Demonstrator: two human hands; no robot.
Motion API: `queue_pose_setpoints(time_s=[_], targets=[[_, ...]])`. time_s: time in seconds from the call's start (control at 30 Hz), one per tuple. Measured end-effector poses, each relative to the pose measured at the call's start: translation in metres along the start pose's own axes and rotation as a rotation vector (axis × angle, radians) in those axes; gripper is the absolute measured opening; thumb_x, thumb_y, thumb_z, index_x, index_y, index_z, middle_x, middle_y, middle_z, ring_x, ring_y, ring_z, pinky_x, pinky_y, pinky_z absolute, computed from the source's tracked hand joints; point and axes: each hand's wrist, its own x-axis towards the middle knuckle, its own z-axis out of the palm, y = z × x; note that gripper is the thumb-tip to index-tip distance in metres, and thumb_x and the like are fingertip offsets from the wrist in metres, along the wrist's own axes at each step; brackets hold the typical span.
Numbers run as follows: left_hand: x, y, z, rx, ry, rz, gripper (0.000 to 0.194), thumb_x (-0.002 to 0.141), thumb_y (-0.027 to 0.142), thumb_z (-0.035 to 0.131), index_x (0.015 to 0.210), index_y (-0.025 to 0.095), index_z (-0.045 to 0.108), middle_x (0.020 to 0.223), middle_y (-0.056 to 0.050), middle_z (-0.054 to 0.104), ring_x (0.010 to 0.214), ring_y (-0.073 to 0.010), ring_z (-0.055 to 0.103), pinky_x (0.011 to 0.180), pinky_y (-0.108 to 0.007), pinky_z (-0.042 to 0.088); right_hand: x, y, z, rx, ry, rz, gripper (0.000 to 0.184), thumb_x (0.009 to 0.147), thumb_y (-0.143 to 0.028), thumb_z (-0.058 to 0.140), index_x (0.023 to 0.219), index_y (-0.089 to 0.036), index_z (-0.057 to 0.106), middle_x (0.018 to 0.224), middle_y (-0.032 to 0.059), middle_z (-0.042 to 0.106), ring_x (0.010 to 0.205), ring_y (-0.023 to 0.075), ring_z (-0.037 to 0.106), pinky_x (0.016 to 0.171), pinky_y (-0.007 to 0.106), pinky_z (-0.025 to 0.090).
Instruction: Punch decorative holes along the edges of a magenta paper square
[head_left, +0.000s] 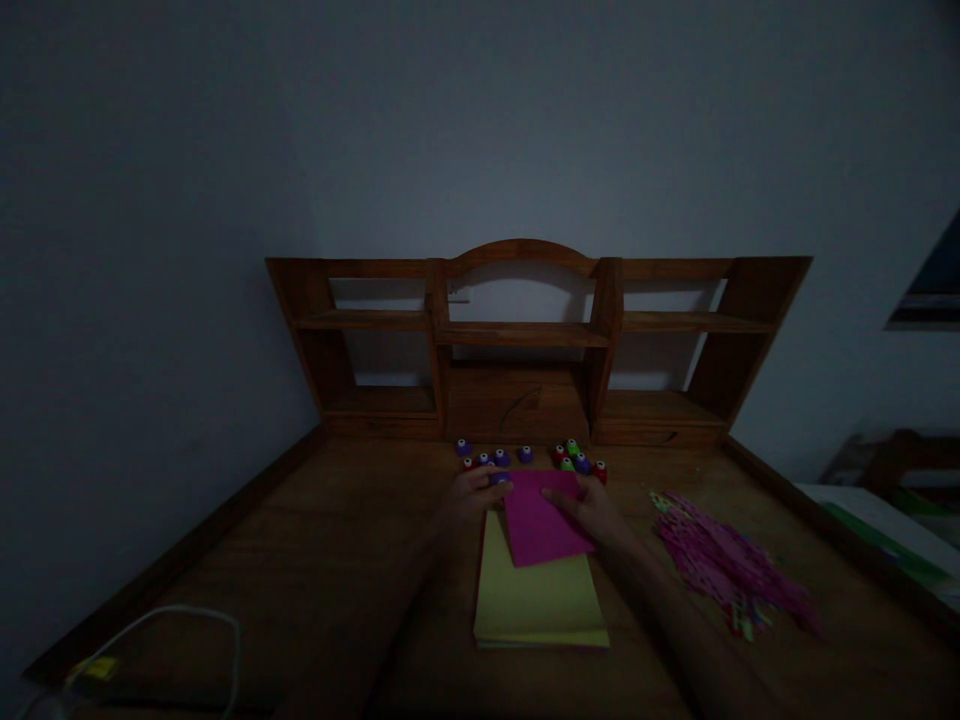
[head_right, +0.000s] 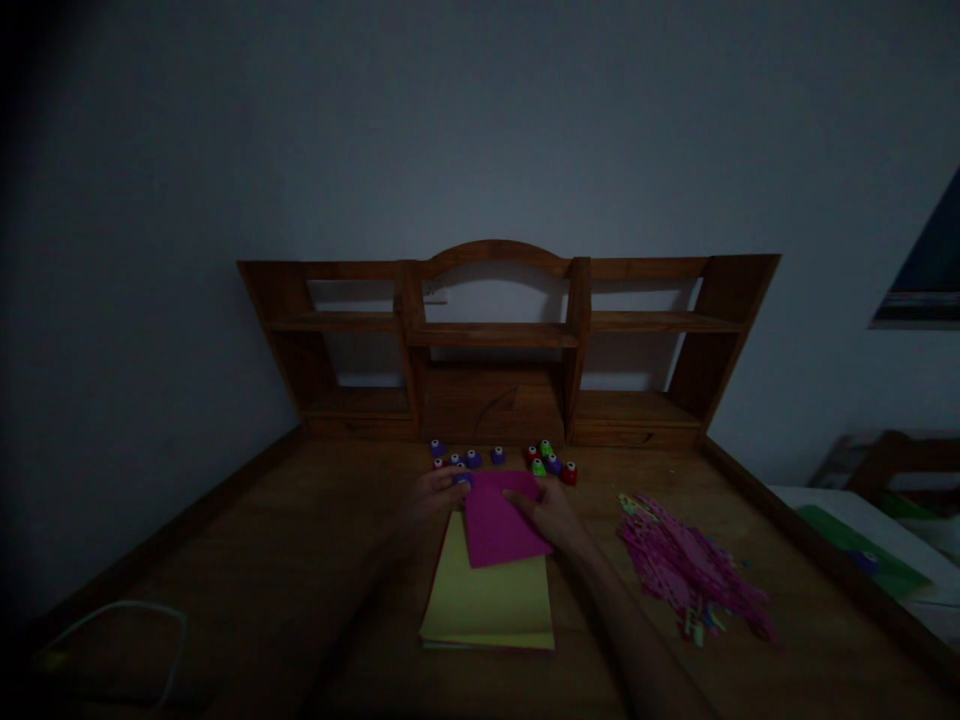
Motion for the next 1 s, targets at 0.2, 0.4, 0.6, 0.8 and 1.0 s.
queue_pose_setpoints(time_s=[0.2,0.4,0.6,0.8,1.0], targets=[[-0.003,0.002,0.004,-0.007,0.016,0.016,0.048,0.062,0.045,0.082,0.095,0.013,0.068,0.085,-0.009,0.072,0.072,-0.0231,0.069,0.071,-0.036,0.053,0.000,0.000,0.000,-0.042,0.018,-0.002,0.045,0.070,-0.057,0.069,0.085,-0.014,0.067,0.073,0.0063,0.068,0.059,0.0191,0.059,0.049,0.026,0.043],[0.003,-0.002,-0.002,-0.004,0.016,-0.007,0.050,0.059,0.044,0.083,0.094,0.012,0.069,0.082,-0.009,0.072,0.069,-0.0218,0.068,0.068,-0.034,0.053,0.000,0.000,0.000,-0.045,0.000,0.010,0.045,0.071,-0.056,0.069,0.086,-0.014,0.067,0.073,0.0066,0.068,0.059,0.0191,0.059,0.049,0.027,0.043],[0.004,-0.002,-0.004,-0.021,-0.018,-0.011,0.050,0.059,0.042,0.084,0.095,0.013,0.069,0.082,-0.008,0.073,0.070,-0.0215,0.069,0.070,-0.034,0.053,0.000,0.000,0.002,-0.027,0.007,-0.003,0.045,0.070,-0.057,0.070,0.085,-0.014,0.068,0.071,0.0049,0.068,0.058,0.0182,0.058,0.049,0.026,0.043],[0.005,-0.006,-0.005,-0.031,-0.021,0.003,0.049,0.061,0.043,0.083,0.097,0.012,0.069,0.086,-0.010,0.073,0.073,-0.0222,0.069,0.073,-0.034,0.053,0.000,0.000,0.003,-0.018,0.007,-0.016,0.044,0.070,-0.056,0.071,0.083,-0.014,0.067,0.069,0.0036,0.067,0.056,0.0169,0.058,0.048,0.025,0.042],[0.008,-0.009,-0.010,0.019,-0.024,-0.003,0.049,0.063,0.043,0.082,0.098,0.012,0.069,0.090,-0.011,0.073,0.077,-0.0222,0.069,0.075,-0.033,0.053,-0.001,-0.002,0.000,-0.048,-0.035,-0.037,0.042,0.073,-0.054,0.069,0.086,-0.014,0.067,0.075,0.0055,0.068,0.061,0.0182,0.059,0.050,0.025,0.044]])
